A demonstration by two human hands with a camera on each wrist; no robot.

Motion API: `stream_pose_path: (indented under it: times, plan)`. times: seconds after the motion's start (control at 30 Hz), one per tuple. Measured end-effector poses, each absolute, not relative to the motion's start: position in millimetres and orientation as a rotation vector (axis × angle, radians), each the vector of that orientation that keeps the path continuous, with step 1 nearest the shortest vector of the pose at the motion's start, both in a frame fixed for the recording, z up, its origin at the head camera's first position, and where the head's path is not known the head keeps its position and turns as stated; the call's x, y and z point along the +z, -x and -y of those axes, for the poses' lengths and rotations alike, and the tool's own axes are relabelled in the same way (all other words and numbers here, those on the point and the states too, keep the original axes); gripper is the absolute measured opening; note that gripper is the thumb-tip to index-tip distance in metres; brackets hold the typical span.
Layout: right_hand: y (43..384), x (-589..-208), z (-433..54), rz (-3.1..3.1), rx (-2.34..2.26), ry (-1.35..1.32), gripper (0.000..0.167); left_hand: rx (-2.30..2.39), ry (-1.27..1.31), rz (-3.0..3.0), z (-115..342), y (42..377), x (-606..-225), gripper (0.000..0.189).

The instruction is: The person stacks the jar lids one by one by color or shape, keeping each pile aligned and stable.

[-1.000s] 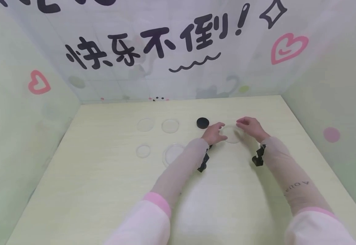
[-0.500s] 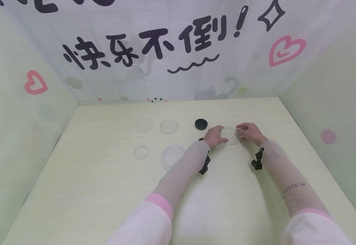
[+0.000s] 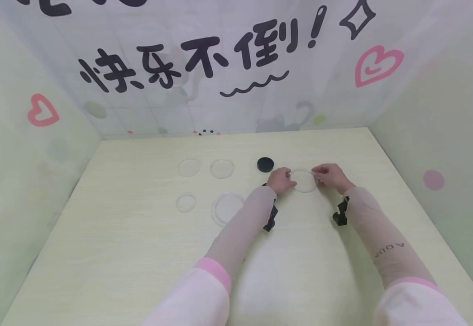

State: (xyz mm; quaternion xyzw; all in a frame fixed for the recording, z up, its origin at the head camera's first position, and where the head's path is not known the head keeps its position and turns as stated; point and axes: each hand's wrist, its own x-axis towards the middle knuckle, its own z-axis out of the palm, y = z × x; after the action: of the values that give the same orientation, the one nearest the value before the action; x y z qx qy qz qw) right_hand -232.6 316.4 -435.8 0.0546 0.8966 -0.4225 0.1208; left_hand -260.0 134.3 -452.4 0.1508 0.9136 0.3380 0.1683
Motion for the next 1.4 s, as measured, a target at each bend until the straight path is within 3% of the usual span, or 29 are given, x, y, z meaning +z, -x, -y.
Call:
stream_pose_path:
  times: [0.2,0.27,0.4,0.6,0.83,1.4]
  plan:
    - [232,-435,-313,-2.601,-1.253,-0.162,0.032,0.928,-0.474,-2.724,-165,319,-555,0.045]
    - [233,-435,-313,-2.593,-1.255,-0.167,0.033,0.935,-0.45,-2.728,-168,324,-565,0.046]
    - [234,-436,-312,-2.584,-1.252,-0.173,0.032,1.052,-0.46,-2.682,-155,310,-545,0.042]
    - [236,-438,-314,-2.568,-1.262,-0.175,0.032,1.085,-0.326,-2.528,-133,266,-460,0.041]
    - [233,-437,-317,-2.55,-1.28,-0.185,0.033,1.072,-0.413,-2.611,-137,267,-468,0.039]
    - [229,-430,-321,-2.587,-1.385,-0.113,0.029,1.186,-0.374,-2.6,-133,245,-436,0.032]
